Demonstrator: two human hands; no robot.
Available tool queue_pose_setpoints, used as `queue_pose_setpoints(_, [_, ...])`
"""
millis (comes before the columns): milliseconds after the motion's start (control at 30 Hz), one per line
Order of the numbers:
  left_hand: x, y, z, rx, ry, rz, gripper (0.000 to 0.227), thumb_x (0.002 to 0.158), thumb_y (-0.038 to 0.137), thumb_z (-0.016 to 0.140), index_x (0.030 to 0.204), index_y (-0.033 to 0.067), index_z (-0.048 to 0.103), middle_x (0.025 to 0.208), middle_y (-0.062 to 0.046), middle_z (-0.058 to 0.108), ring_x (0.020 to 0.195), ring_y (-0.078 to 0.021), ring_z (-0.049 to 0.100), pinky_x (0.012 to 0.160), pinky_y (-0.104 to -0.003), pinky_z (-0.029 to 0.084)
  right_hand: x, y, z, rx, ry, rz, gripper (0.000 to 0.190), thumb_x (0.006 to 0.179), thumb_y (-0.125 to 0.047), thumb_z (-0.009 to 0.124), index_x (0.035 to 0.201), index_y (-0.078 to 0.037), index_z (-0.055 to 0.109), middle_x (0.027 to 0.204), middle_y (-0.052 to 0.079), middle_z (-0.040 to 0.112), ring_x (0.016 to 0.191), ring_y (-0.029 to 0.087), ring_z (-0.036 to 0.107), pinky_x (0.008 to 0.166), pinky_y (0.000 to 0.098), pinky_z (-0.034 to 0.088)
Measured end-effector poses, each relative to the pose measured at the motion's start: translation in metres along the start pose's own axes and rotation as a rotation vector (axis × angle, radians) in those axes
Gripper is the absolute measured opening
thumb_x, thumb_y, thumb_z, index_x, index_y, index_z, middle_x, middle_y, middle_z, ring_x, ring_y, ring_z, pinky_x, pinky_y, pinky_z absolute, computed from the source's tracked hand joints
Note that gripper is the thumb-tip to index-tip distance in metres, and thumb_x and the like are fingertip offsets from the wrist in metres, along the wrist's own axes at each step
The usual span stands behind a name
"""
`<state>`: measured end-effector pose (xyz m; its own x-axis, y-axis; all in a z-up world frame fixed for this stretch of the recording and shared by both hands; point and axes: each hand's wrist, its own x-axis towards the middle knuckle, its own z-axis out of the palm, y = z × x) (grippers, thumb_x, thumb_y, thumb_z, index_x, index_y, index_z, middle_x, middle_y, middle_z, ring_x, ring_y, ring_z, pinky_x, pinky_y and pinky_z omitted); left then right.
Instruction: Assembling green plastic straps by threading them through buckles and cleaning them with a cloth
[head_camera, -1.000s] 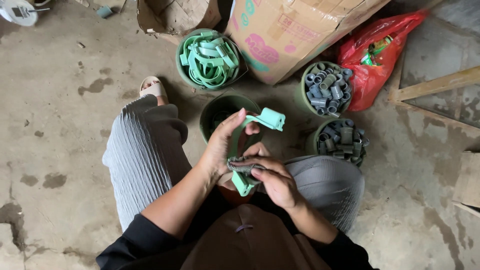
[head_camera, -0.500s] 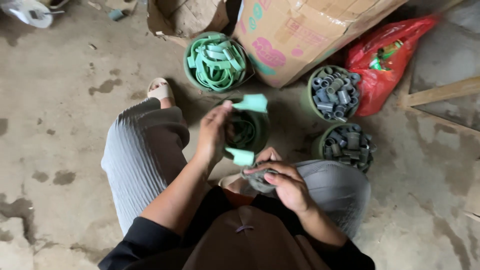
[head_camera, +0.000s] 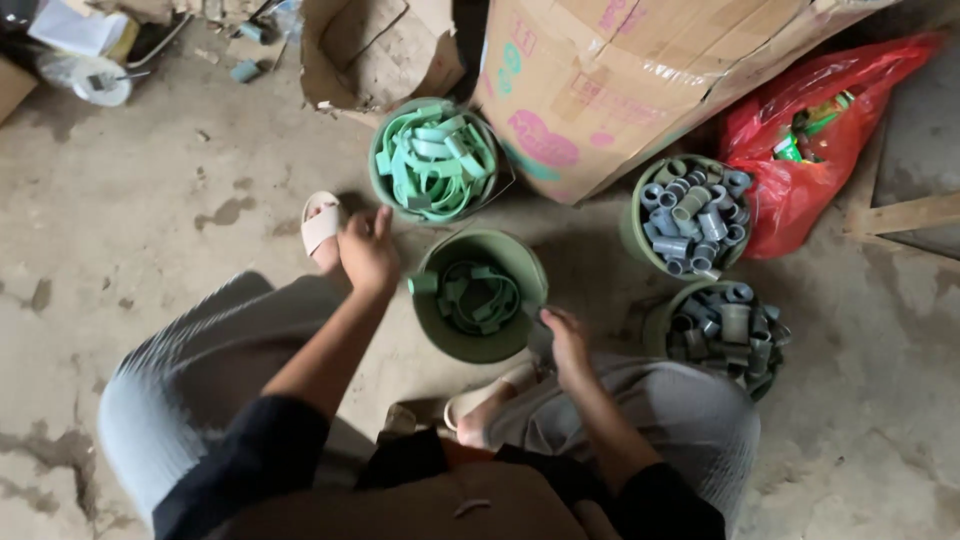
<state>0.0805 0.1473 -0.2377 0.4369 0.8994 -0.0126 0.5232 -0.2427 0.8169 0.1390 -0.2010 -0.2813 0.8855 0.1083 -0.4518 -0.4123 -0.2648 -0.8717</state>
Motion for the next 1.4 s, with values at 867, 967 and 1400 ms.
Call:
queue_pose_setpoints(867, [0.095,-0.032,0.103,0.123,-0.237,-0.110,0.063,0.105,0.043,0.059,0.158,0.0217,0.033,0.152,-0.021,0.044,0.141,-0.0411,0.043,0.114,-0.063,0.031,0.024,0.010,0.025,-0.038,-0.177,0.065,0.032,0.095,-0.026,0.073,0.111,0.001,0.077,0.111,0.023,0.068,0.113,0.033,0.063,0.101,0.0465,0.046])
queue_pose_setpoints(967, [0.062,0.002,0.078,0.272,-0.258,-0.135,0.074,0.106,0.052,0.059,0.165,0.0254,0.023,0.165,-0.022,0.028,0.151,-0.0450,0.029,0.114,-0.074,0.023,0.010,-0.037,0.024,0.155,-0.126,0.164,0.036,0.095,-0.028,0.075,0.115,0.001,0.074,0.113,0.021,0.068,0.108,0.031,0.063,0.098,0.0451,0.048])
queue_pose_setpoints(1400, [-0.140,0.217,-0.024,-0.458,-1.076,-0.292,0.069,0.093,0.070,0.052,0.131,0.0146,0.069,0.130,-0.020,0.068,0.129,-0.0388,0.060,0.112,-0.051,0.044,-0.048,-0.142,-0.022,0.785,-0.301,-0.009,0.027,0.104,-0.022,0.054,0.117,-0.008,0.073,0.124,0.017,0.071,0.110,0.033,0.069,0.098,0.0411,0.053])
